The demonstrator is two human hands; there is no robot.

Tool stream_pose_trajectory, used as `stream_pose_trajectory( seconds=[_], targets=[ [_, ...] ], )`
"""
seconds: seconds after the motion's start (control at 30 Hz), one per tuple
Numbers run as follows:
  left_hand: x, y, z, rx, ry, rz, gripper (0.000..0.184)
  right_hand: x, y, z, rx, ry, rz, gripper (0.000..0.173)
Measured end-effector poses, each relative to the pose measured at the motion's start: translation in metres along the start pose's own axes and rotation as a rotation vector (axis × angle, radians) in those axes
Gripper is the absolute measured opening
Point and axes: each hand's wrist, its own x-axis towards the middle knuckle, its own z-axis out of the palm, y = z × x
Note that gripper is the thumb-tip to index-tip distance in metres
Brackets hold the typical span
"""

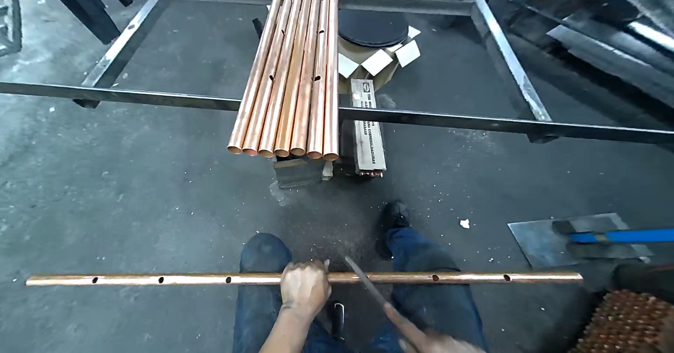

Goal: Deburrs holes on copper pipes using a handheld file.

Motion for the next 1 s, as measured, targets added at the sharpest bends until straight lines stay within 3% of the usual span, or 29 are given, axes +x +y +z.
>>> stream_pose_trajectory(
  seconds=[0.1, 0.2, 0.3, 0.37, 0.43, 0.63, 0.9, 1.0],
  targets=[
    [-0.002, -0.001, 0.000, -0.011, -0.051, -0.013, 0.057, 0.061, -0.013, -0.006, -0.034, -0.064, 0.082, 0.051],
    [-0.003, -0.002, 0.004, 0.006, 0.030, -0.024, 0.058, 0.089, -0.017, -0.029, -0.051, -0.153, 0.147, 0.048],
    [-0.008, -0.004, -0.004, -0.029, -0.028, 0.007, 0.041, 0.051, 0.012, -0.030, 0.090, 0.050, 0.109, 0.048],
    [-0.009, 0.002, -0.020, -0.098, -0.170, 0.044, 0.061, 0.019, 0.035, -0.025, 0.150, 0.160, 0.103, 0.049],
    [-0.009, 0.013, -0.030, -0.139, -0.235, 0.113, 0.077, -0.003, 0.052, -0.021, 0.187, 0.160, 0.134, 0.050],
    [-0.011, 0.030, -0.015, -0.125, -0.036, 0.159, 0.073, -0.007, 0.066, 0.004, 0.244, 0.221, 0.177, 0.050],
    [-0.011, 0.033, -0.014, -0.132, -0.029, 0.138, 0.075, -0.001, 0.077, 0.012, 0.174, 0.359, 0.128, 0.048],
    [-0.008, 0.033, -0.020, -0.161, -0.110, 0.136, 0.075, -0.002, 0.076, 0.013, 0.182, 0.365, 0.115, 0.048]
  ],
)
